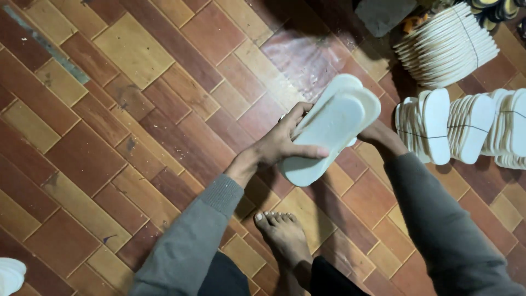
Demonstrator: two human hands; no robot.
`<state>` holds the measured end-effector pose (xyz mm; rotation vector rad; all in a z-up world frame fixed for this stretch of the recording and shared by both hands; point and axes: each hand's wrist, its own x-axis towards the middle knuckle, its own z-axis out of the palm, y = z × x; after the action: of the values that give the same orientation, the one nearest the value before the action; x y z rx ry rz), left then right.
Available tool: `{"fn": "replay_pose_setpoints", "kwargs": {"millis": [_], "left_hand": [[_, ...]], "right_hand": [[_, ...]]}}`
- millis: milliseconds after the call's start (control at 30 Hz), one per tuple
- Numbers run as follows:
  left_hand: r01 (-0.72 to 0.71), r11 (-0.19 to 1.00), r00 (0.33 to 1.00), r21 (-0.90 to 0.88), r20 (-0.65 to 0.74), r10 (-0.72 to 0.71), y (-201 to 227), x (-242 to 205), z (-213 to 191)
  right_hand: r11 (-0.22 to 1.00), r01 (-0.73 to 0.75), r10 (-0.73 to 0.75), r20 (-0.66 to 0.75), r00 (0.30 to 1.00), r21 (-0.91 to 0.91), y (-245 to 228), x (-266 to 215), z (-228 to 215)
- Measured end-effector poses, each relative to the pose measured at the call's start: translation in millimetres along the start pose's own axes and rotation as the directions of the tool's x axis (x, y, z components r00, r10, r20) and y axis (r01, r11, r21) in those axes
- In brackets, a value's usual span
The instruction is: Stacking and bundling white shoe soles using rubber bands on a tiled floor.
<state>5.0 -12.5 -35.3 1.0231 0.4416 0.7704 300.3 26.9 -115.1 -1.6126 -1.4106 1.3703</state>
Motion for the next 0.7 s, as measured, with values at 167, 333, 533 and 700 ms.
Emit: {"fn": "replay_pose_setpoints", "kwargs": {"millis": [167,333,533,700], "left_hand": [[0.245,0.853,0.970,0.461,-0.121,-0.213,21.1,-4.3,-1.2],[0.330,0.640,0.939,0.694,-0.175,-0.295,51.0,-9.9,9.9],[0.365,0.394,0.929,0.843,-0.301,-0.215,56.0,-12.2,19.8],[0.453,0.477,0.890,0.753,-0.415,-0.190,56.5,-8.9,12.7]], "right_hand": [[0.985,-0.022,0.013,0.055,0.998,0.172,-52.5,-20.1,-0.7],[0.930,-0.037,-0.023,0.159,0.987,0.366,-119.9,-39.5,-14.5],[0.939,0.216,-0.113,0.349,0.930,-0.270,-209.5,-75.6,4.7],[0.788,0.339,-0.155,0.366,0.917,-0.515,-215.8,-87.5,11.4]]}}
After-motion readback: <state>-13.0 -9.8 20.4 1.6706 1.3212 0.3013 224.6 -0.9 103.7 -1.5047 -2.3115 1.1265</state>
